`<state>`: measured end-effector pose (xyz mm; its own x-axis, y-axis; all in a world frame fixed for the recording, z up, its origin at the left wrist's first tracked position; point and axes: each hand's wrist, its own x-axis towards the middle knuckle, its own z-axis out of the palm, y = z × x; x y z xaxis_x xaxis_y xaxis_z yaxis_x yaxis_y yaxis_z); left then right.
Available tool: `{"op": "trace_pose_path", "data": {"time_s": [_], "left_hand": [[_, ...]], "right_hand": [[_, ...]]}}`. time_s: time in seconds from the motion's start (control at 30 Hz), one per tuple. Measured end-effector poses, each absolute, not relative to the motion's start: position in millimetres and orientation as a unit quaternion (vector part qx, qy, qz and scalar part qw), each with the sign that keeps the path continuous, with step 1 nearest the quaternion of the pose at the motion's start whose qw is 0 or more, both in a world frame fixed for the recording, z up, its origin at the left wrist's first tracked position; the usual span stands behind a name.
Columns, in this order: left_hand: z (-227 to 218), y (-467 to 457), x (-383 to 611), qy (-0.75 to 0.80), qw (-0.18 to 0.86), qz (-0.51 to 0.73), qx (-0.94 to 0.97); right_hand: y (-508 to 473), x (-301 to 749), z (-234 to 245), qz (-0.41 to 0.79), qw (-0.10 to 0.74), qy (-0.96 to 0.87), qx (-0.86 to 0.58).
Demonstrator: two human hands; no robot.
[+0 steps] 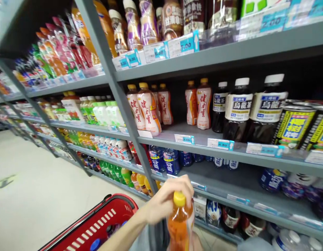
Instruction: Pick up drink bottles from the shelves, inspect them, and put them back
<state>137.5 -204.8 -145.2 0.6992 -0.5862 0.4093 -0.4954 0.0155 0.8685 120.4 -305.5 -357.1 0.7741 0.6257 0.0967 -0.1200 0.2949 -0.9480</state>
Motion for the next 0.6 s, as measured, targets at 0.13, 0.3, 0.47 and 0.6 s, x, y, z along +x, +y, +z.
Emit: {"op": "trace_pose_path", "data": {"time_s": [0.13,0.3,0.47,0.6], "left_hand": [[-185,-228,196,-0.323,0.818,-0.226,0.419],[-239,-235,234,-0.146,0.903,-0.277,0.294],[-271,-222,238,-0.015,0.935,-0.223,0.274],[-276,-218,235,0.032,0.916,-0.206,0.344]], "right_hand": [[-331,111,-381,0.278,0.803,-0.203,-0.486],[-350,106,-414,0.258,0.878,-0.157,-0.372],[-346,106,-405,0.273,0.900,-0.111,-0.322],[-337,107,-380,0.275,0.885,-0.067,-0.369]]}}
